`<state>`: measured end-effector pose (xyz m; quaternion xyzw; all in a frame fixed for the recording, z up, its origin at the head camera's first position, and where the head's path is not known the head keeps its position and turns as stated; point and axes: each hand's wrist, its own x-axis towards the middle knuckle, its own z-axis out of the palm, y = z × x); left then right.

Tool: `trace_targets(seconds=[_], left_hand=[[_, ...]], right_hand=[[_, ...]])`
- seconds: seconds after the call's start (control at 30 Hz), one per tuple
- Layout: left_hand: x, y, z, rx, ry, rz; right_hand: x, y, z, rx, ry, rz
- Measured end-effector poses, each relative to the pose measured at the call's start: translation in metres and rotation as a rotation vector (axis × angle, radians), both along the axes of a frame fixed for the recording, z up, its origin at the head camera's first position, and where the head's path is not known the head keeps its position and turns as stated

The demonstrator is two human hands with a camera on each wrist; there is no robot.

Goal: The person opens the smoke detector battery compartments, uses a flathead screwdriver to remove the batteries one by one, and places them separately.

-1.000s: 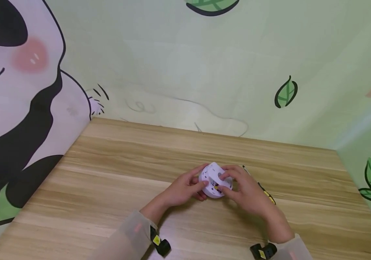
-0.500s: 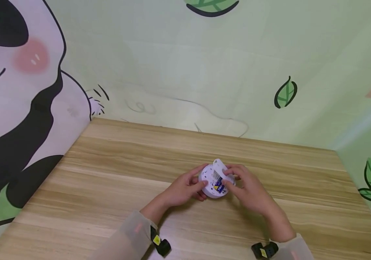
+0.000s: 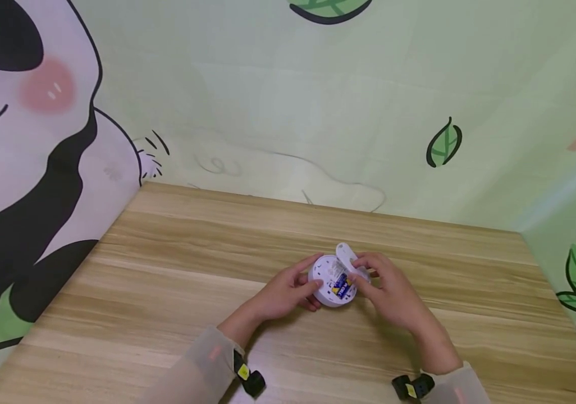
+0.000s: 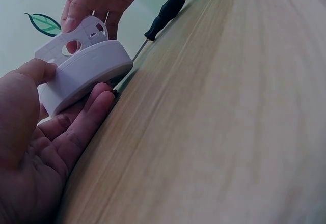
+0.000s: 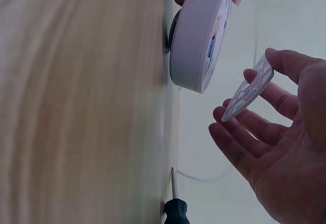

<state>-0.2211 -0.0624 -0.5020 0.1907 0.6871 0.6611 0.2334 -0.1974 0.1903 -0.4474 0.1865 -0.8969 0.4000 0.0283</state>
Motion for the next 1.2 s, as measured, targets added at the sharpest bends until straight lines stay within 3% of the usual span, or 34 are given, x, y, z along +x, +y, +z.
trace_targets(seconds=[0.3, 0.93, 1.2], left_hand=[[0.001, 0.001, 0.002, 0.012, -0.020, 0.006], [0.002, 0.002, 0.002, 0.019, -0.038, 0.018], [0.001, 0.001, 0.000, 0.011, -0.036, 0.019]], right_hand=[[-0.001, 0.007, 0.001, 0.057, -0.003, -0.089], [-0.003, 0.014, 0.008, 0.205, -0.113, -0.334], [-0.004, 0.013, 0.006, 0.291, -0.142, -0.345]])
